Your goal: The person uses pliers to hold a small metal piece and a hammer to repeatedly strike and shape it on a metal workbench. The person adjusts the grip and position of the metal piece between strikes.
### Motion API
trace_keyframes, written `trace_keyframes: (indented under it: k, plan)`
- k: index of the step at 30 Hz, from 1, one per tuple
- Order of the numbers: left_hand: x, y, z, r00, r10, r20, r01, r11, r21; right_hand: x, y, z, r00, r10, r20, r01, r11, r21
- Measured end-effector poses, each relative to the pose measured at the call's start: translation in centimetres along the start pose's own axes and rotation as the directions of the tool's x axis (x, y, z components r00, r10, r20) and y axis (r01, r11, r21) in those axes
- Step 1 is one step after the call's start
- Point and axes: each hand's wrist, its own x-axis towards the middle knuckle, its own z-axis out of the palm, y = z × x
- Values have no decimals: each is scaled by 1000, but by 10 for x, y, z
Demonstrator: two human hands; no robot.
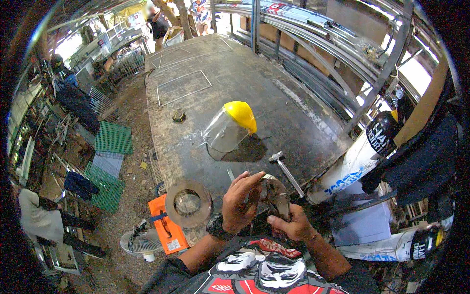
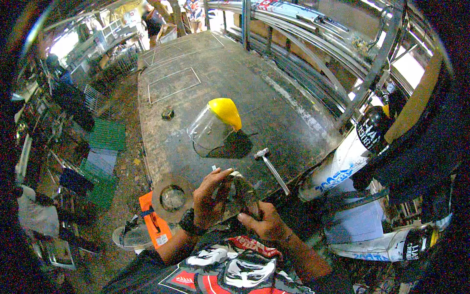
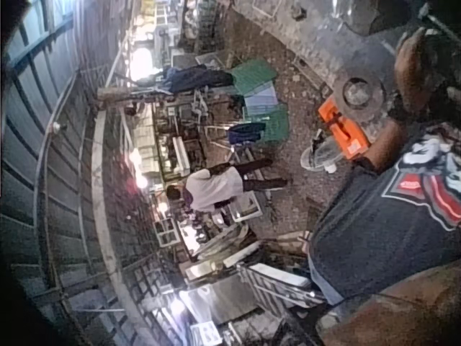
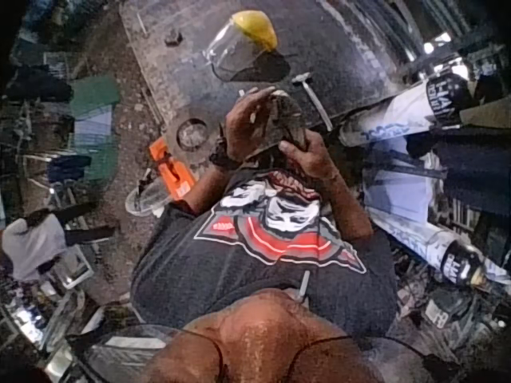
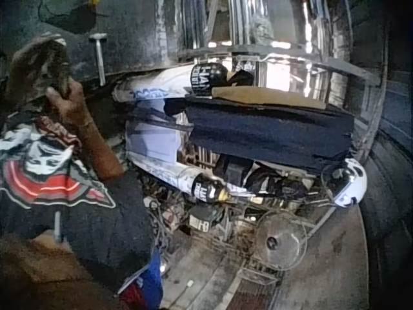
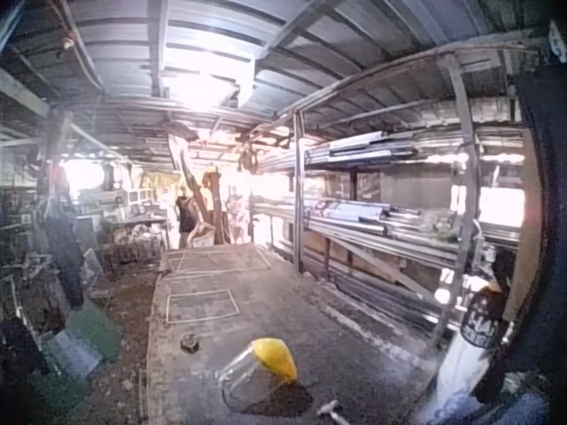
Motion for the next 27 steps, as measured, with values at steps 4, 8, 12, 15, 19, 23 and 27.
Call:
trace_keyframes:
  k: [4, 8, 12, 15, 19, 23, 27]
  plan:
    - [-9, 0, 3, 997, 39, -65, -23, 972, 234, 8, 9, 2, 996, -15, -88, 12, 999, -31]
    - [-24, 1, 9, 974, -86, -209, 103, 992, 74, 24, 19, 2, 980, -121, -160, 116, 992, -39]
    - [-38, 4, 23, 952, -293, 92, 305, 937, -171, 49, 29, 7, 880, -396, -264, 297, 890, -347]
    - [-44, 2, 44, 843, -494, 214, 538, 779, -321, 68, 40, 18, 803, -478, -355, 333, 855, -398]
    - [-40, -23, 52, 828, -502, 252, 548, 623, -558, 80, 53, 22, 799, -513, -314, 354, 823, -444]
    - [-30, -43, 45, 901, -387, 196, 434, 795, -425, 90, 54, 14, 800, -575, -174, 442, 759, -478]
    - [-20, -49, 33, 830, -486, 273, 548, 623, -558, 91, 56, -7, 837, -546, 2, 509, 779, -366]
